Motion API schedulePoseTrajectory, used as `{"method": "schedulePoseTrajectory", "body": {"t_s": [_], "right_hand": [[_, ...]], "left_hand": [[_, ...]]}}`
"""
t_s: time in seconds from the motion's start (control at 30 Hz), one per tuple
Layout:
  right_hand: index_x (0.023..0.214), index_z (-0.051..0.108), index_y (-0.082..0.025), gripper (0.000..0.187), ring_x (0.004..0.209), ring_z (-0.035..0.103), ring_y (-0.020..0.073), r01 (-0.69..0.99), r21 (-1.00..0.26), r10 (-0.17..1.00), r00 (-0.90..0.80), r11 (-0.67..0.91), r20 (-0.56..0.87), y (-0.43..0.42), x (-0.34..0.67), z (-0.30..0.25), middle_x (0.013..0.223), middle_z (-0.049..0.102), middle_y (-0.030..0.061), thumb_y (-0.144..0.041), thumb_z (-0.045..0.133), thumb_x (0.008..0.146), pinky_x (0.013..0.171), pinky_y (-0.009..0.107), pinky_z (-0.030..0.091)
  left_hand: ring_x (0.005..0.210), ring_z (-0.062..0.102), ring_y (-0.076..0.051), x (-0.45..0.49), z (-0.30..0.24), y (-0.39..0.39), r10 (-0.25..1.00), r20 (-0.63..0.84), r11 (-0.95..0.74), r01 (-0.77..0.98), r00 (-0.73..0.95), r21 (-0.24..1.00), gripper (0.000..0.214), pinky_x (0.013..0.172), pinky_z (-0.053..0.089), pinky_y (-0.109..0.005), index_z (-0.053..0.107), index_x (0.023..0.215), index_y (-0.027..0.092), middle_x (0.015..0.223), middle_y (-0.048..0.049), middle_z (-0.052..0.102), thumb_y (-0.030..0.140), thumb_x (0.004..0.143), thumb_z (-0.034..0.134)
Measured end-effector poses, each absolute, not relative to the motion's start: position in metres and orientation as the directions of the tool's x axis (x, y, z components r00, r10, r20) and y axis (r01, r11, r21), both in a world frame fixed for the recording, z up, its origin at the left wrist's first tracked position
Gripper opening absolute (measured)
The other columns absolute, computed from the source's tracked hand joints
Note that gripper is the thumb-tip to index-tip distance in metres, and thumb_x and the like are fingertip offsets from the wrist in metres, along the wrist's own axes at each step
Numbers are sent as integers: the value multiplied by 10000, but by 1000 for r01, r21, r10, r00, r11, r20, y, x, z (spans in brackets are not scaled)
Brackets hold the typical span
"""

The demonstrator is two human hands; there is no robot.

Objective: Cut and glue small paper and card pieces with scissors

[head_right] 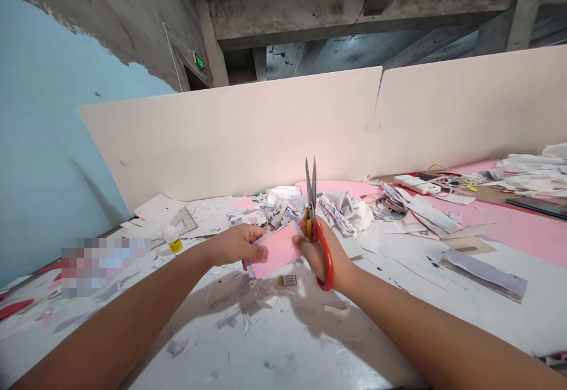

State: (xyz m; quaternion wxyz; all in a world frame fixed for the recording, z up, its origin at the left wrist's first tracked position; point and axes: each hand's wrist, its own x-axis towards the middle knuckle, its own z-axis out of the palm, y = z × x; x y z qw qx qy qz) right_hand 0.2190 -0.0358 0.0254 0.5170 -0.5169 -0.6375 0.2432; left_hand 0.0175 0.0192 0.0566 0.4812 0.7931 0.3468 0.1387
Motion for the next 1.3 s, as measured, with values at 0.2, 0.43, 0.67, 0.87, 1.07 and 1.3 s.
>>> {"method": "schedulePoseTrajectory", "body": {"t_s": [0.2, 0.43, 0.67, 0.87, 1.07, 1.3], "right_hand": [[759, 393, -216, 124, 617, 404, 125, 404, -847, 915, 56, 345, 400, -40, 217, 28, 688, 407, -37, -222, 507, 709, 588, 276, 344], [777, 408, -211, 201, 563, 416, 107, 191, -928, 941, 47, 321, 335, -27, 219, 14, 651, 389, -54, -291, 570, 691, 543, 263, 365], [795, 431, -205, 253, 594, 441, 109, 160, -944, 953, 40, 290, 300, -27, 218, 14, 696, 409, -39, -293, 618, 649, 540, 248, 373], [759, 434, -201, 183, 659, 462, 143, 292, -913, 957, -43, 286, 286, -32, 215, 14, 705, 460, -16, -286, 579, 687, 609, 277, 391], [736, 438, -199, 119, 648, 466, 147, 317, -883, 937, -75, 346, 340, -34, 212, 9, 699, 484, -9, -271, 529, 709, 597, 283, 395], [690, 464, -200, 153, 568, 449, 139, 401, -861, 926, 71, 313, 370, -38, 209, 16, 592, 467, -23, -307, 568, 655, 513, 263, 373]], "left_hand": [[571, 543, -100, 16, 55, 21, 639, -133, -274, 386, 757, 881, 307, 489, 439, -212, 539, 787, 148, 654, 19, 512, 420, 676, 627], [561, 572, -101, 12, 58, 25, 591, -183, -181, 350, 785, 919, 322, 479, 425, -204, 550, 845, 157, 706, 5, 569, 421, 681, 636], [572, 566, -95, 7, 62, 27, 566, -223, -194, 392, 793, 899, 292, 509, 415, -204, 569, 858, 164, 712, 5, 586, 385, 682, 643], [689, 556, -128, 16, 58, 21, 589, -218, -288, 454, 778, 843, 278, 591, 417, -230, 581, 825, 163, 772, -6, 592, 384, 668, 642], [649, 546, -132, 26, 45, 17, 656, -81, -329, 381, 750, 864, 334, 549, 399, -233, 589, 880, 156, 787, -30, 595, 451, 725, 561], [572, 486, -91, 32, 41, 19, 676, -8, -327, 310, 737, 893, 290, 501, 354, -202, 550, 772, 139, 694, 1, 545, 398, 670, 629]]}}
